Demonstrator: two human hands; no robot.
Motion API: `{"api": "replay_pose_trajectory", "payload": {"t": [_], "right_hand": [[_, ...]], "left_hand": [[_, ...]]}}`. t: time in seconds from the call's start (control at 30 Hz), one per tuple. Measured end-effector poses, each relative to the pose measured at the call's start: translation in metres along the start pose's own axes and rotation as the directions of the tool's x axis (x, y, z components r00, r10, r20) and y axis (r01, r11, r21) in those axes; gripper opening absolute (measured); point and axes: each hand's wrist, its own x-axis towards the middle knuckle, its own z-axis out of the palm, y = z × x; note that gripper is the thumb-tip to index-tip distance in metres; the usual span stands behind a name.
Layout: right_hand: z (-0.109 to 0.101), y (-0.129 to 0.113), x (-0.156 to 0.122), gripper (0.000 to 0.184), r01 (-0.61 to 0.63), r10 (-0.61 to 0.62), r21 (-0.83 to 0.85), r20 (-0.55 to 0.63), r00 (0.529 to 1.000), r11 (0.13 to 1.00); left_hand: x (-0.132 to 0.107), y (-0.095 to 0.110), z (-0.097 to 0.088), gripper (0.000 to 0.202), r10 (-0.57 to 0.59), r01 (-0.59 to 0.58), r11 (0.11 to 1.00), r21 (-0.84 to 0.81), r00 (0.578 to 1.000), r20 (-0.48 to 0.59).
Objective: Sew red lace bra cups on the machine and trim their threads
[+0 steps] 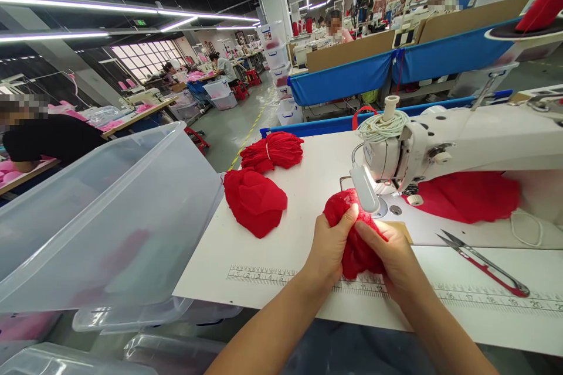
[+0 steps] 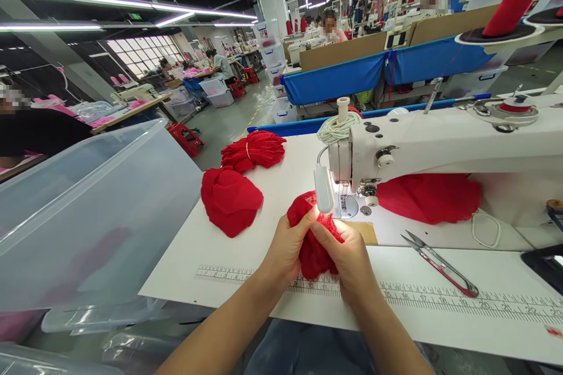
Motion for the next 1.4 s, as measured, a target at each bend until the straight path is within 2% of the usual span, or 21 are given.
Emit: {"api": "replay_pose_trajectory", "payload": {"t": [0.13,0.23,0.37,0.53,0.63,0.7,0.77,0.83,0.93,1.0,1.17,1.27,1.4], "right_hand": [[0.006,0.002,0.002,0.041,-0.016,0.018,0.054,-0.026,1.000,0.998],[0.009,0.016,-0.005,0.037,-0.058,0.061,0.109,-0.024,0.998,0.992],[0.014,0.034,-0.019,0.034,-0.050,0.076,0.225,-0.106,0.991,0.973],[0.020,0.034,-0.028,0.031,-0.063,0.097,0.246,-0.128,0.987,0.967],[0.017,0.026,-0.024,0.029,-0.104,0.154,0.287,-0.159,0.975,0.952],[0.012,0.020,-0.019,0.028,-0.127,0.187,0.309,-0.175,0.967,0.943],[0.008,0.016,-0.014,0.027,-0.126,0.191,0.314,-0.186,0.964,0.941],[0.006,0.015,-0.012,0.028,-0.105,0.171,0.304,-0.199,0.965,0.947],[0.006,0.014,-0.012,0.033,-0.078,0.137,0.277,-0.200,0.970,0.958],[0.007,0.015,-0.013,0.036,-0.097,0.142,0.251,-0.167,0.976,0.963],[0.006,0.018,-0.013,0.040,-0.149,0.163,0.124,-0.118,0.980,0.981],[0.003,0.018,-0.011,0.040,-0.163,0.171,0.075,-0.120,0.978,0.984],[0.001,0.017,-0.009,0.038,-0.168,0.177,0.089,-0.105,0.979,0.982]], "left_hand": [[0.004,-0.001,0.000,0.039,-0.002,0.000,0.999,-0.041,0.999,-0.037],[0.014,-0.003,-0.003,0.040,0.003,-0.010,0.997,-0.080,0.996,-0.086],[0.031,-0.004,-0.012,0.038,-0.030,0.016,0.997,-0.078,0.983,-0.180],[0.042,-0.001,-0.019,0.027,-0.109,0.093,0.991,-0.093,0.977,-0.183],[0.039,0.003,-0.020,0.024,-0.249,0.236,0.966,-0.106,0.959,-0.137],[0.032,0.006,-0.023,0.027,-0.392,0.390,0.916,-0.098,0.920,-0.008],[0.023,0.010,-0.028,0.039,-0.465,0.478,0.877,-0.052,0.870,0.168],[0.012,0.013,-0.034,0.050,-0.426,0.441,0.898,0.014,0.859,0.283],[0.000,0.015,-0.038,0.057,-0.351,0.337,0.936,0.104,0.875,0.334],[-0.004,0.014,-0.035,0.052,-0.316,0.293,0.948,0.121,0.899,0.303],[-0.005,0.009,-0.026,0.035,-0.183,0.164,0.976,0.140,0.974,0.135],[-0.004,0.007,-0.027,0.035,-0.119,0.100,0.981,0.165,0.987,0.106],[-0.004,0.009,-0.028,0.038,-0.126,0.089,0.972,0.219,0.979,0.160]]}}
